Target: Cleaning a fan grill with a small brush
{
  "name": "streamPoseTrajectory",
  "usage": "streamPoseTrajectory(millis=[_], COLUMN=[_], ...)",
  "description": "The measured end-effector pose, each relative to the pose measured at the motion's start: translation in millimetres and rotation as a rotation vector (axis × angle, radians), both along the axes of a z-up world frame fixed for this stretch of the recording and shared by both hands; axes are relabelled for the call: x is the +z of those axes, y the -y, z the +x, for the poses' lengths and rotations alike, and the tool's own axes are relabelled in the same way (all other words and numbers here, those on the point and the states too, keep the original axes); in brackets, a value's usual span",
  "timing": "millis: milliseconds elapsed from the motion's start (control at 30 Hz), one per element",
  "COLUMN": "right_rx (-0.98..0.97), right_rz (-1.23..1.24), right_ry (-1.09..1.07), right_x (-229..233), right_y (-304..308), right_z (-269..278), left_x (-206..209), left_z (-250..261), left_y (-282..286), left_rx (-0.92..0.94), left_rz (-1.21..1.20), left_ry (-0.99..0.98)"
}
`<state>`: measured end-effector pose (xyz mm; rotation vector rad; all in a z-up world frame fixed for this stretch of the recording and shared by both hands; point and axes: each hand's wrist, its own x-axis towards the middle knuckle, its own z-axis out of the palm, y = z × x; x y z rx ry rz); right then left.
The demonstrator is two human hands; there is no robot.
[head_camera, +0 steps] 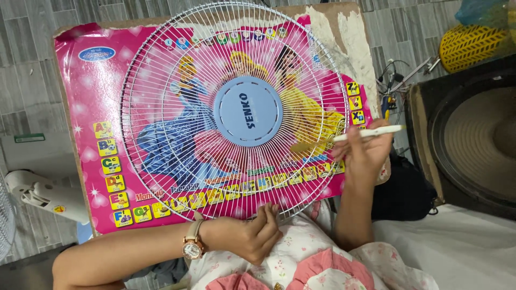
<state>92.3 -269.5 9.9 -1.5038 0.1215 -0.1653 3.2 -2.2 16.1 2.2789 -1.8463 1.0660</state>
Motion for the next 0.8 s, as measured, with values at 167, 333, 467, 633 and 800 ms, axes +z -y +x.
streamPoseTrajectory(millis=[167, 333, 467, 633, 800], right_rx=[0.213, 0.082, 0.086, 0.106, 0.07], right_rz=[0.162, 0.181, 0.254, 0.208, 0.161], right_ry=[-0.033, 0.044, 0.135, 0.2, 0.288], right_x=[-4, -32, -37, -38, -55], right_y=[-21, -11, -10, -8, 2], right_z=[-23, -22, -25, -21, -22], left_x=[11, 9, 0, -5, -4], left_z=[4, 3, 2, 1, 0], left_y=[-2, 2, 5, 6, 6], left_rx=[0.006, 0.038, 0.013, 0.009, 0.033], left_rz=[0.005, -0.043, -0.093, -0.136, -0.146], left_ry=[-0.003, 0.006, -0.002, -0.029, -0.014])
